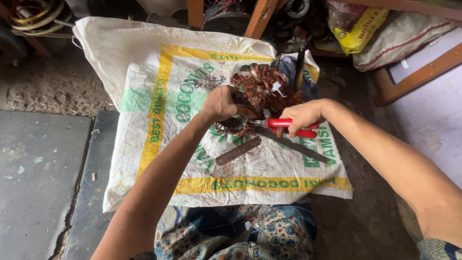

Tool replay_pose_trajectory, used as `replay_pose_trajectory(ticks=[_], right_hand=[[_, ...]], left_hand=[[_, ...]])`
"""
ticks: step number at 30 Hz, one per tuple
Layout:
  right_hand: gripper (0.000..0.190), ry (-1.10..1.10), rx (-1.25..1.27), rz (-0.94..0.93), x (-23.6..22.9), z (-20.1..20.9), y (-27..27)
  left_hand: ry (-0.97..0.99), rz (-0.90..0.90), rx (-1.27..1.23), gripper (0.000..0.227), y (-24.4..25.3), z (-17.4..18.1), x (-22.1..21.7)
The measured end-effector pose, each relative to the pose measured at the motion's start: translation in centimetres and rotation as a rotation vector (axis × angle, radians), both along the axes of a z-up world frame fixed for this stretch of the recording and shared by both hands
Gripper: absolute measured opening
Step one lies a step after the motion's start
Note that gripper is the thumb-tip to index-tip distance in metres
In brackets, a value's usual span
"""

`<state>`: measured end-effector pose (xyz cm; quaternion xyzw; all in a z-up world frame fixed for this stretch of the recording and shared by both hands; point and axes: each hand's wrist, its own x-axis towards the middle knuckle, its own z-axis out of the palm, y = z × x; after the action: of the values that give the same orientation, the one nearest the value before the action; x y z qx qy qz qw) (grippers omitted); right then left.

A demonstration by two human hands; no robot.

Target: The person uses pliers to strip copper wire from a disassembled motor component.

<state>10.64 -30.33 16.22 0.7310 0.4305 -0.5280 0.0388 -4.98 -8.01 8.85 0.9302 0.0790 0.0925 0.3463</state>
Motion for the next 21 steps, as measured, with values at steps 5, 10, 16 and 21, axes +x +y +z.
replay_pose_trajectory(ticks=[5,10,16,21], right_hand=[[0.039,0.127,-0.027,0.080,-0.4,-0.8,0.2],[0.034,-0.007,-0.020,-0.060,-1.9,-0.8,-0.2],[0.025,0.051,0.098,-0.045,-3.1,-0.2,0.0],[0.015,0.244,0.133,-0.154,-3.2,-1.0,-0.6]], left_hand=[[-0.062,-0.135,-0.014,0.070,-0.3,-1.2,0.5],[-0.020,-0.105,-0.001,0.067,-0.1,-1.6,0.8],[-0.139,-0.161,-0.141,0.059,1.1,-1.5,0.0],[-0.192,-0.130,-0.116,0.053,1.7,-2.2,-1.1]])
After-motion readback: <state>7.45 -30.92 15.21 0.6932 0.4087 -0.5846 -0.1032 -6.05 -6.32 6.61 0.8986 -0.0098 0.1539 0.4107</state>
